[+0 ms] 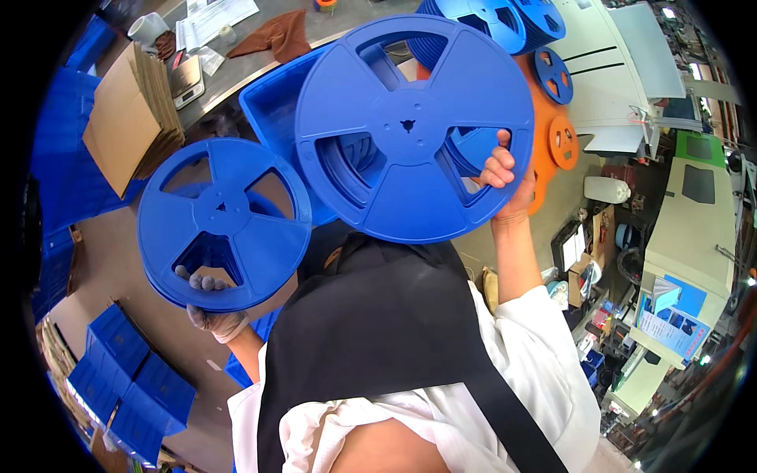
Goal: The person assembles a transparent cylindrical component onto a machine, securing it with a white strap and tightening a knob. They then walk to a nearby table and stack blue plastic reels into a blue bin.
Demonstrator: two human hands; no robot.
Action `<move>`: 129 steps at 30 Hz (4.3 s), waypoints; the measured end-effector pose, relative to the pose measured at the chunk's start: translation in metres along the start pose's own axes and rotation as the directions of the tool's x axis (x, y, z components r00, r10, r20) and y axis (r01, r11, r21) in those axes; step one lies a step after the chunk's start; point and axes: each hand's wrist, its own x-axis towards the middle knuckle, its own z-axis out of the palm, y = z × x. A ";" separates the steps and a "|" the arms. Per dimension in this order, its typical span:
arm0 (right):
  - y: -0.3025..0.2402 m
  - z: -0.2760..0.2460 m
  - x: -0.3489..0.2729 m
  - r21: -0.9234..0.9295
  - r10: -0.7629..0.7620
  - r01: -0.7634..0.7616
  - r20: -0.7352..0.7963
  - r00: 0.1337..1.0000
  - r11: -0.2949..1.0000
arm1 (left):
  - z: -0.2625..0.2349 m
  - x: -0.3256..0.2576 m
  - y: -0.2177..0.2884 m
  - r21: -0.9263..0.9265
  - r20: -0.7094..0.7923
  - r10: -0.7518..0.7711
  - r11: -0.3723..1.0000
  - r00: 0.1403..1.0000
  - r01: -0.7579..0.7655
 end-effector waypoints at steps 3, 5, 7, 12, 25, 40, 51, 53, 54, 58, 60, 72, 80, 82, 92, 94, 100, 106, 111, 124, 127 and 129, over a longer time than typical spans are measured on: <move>0.006 0.000 0.001 0.079 0.006 -0.008 0.028 1.000 0.997 | 0.012 0.008 -0.006 0.148 -0.053 -0.048 0.987 0.997 0.055; 0.011 0.007 0.004 0.073 0.004 -0.006 0.030 1.000 0.997 | 0.015 0.010 -0.009 0.219 -0.173 -0.080 0.969 0.982 0.117; 0.013 0.012 0.007 0.068 0.004 -0.007 0.035 0.999 0.998 | 0.013 0.013 -0.013 0.285 -0.248 -0.110 0.941 0.963 0.181; 0.012 0.010 0.006 0.029 -0.014 0.014 0.017 1.000 0.999 | 0.019 0.028 -0.028 0.362 -0.264 -0.176 0.893 0.948 0.267; 0.050 0.042 0.034 -0.462 0.106 -0.105 -0.024 0.994 0.881 | 0.040 0.057 -0.079 0.510 -0.365 -0.265 0.745 0.892 0.430; 0.127 0.063 0.058 -0.919 -0.060 -0.299 -0.324 0.944 0.257 | 0.074 0.079 -0.124 0.214 -0.382 -0.420 0.826 0.823 0.521; 0.031 0.005 0.020 -0.715 -0.327 -0.137 -0.470 0.820 0.686 | 0.003 0.014 -0.044 -0.225 -0.186 -0.129 0.971 0.974 0.086; 0.010 -0.004 0.014 -0.630 -0.282 -0.048 -0.413 0.866 0.775 | 0.003 0.009 -0.043 -0.214 -0.126 -0.060 0.976 0.990 0.032; 0.003 -0.007 0.012 -0.587 -0.274 -0.010 -0.393 0.878 0.810 | 0.002 0.008 -0.043 -0.180 -0.117 -0.022 0.984 0.993 0.001; -0.020 -0.012 0.006 -0.393 -0.223 0.104 -0.271 0.937 0.914 | 0.003 0.004 -0.039 -0.182 -0.054 0.033 0.982 0.998 -0.043; -0.026 -0.012 0.004 -0.323 -0.223 0.135 -0.254 0.941 0.937 | 0.003 0.003 -0.034 -0.200 -0.053 0.042 0.978 0.998 -0.052; -0.020 -0.013 0.011 -0.025 -0.094 0.091 -0.154 0.984 0.996 | -0.008 0.006 -0.030 -0.124 -0.098 -0.055 0.991 0.994 0.042; 0.007 0.001 0.031 -0.050 -0.089 0.078 -0.284 0.955 0.996 | -0.008 0.010 -0.033 -0.095 -0.167 -0.086 0.993 0.982 0.071; 0.014 0.011 0.037 -0.159 -0.103 0.062 -0.267 0.958 0.985 | -0.008 0.014 -0.033 -0.066 -0.154 -0.103 0.993 0.983 0.094; 0.119 0.090 0.086 -0.876 -0.069 -0.085 -0.133 0.989 0.474 | -0.001 0.025 -0.040 -0.111 -0.099 -0.134 0.986 0.986 0.123; 0.121 0.085 0.092 -0.845 -0.084 -0.072 -0.136 0.987 0.531 | 0.005 0.027 -0.044 -0.141 -0.113 -0.110 0.986 0.988 0.093; 0.114 0.071 0.096 -0.825 -0.171 -0.104 -0.237 0.956 0.556 | 0.014 0.026 -0.048 -0.111 -0.155 -0.099 0.990 0.983 0.082; 0.183 0.072 0.095 -0.768 0.130 -0.304 -0.281 0.951 0.564 | 0.016 0.038 -0.058 0.037 -0.301 -0.203 0.974 0.932 0.224; 0.232 0.033 0.066 -0.965 0.540 -0.261 -0.228 0.810 -0.015 | 0.008 0.036 -0.111 0.341 -0.589 -0.280 0.764 0.758 0.548; 0.169 -0.077 0.086 -0.992 0.150 -0.075 -0.060 0.987 0.099 | -0.006 0.052 -0.164 0.043 -0.591 -0.362 0.878 0.720 0.477; 0.112 -0.111 0.088 -0.843 -0.095 -0.406 -0.464 0.881 0.352 | -0.012 0.052 -0.157 -0.095 -0.442 -0.398 0.912 0.804 0.399; 0.083 -0.135 0.079 -0.774 -0.142 -0.494 -0.583 0.800 0.396 | -0.018 0.052 -0.153 -0.151 -0.374 -0.399 0.917 0.837 0.370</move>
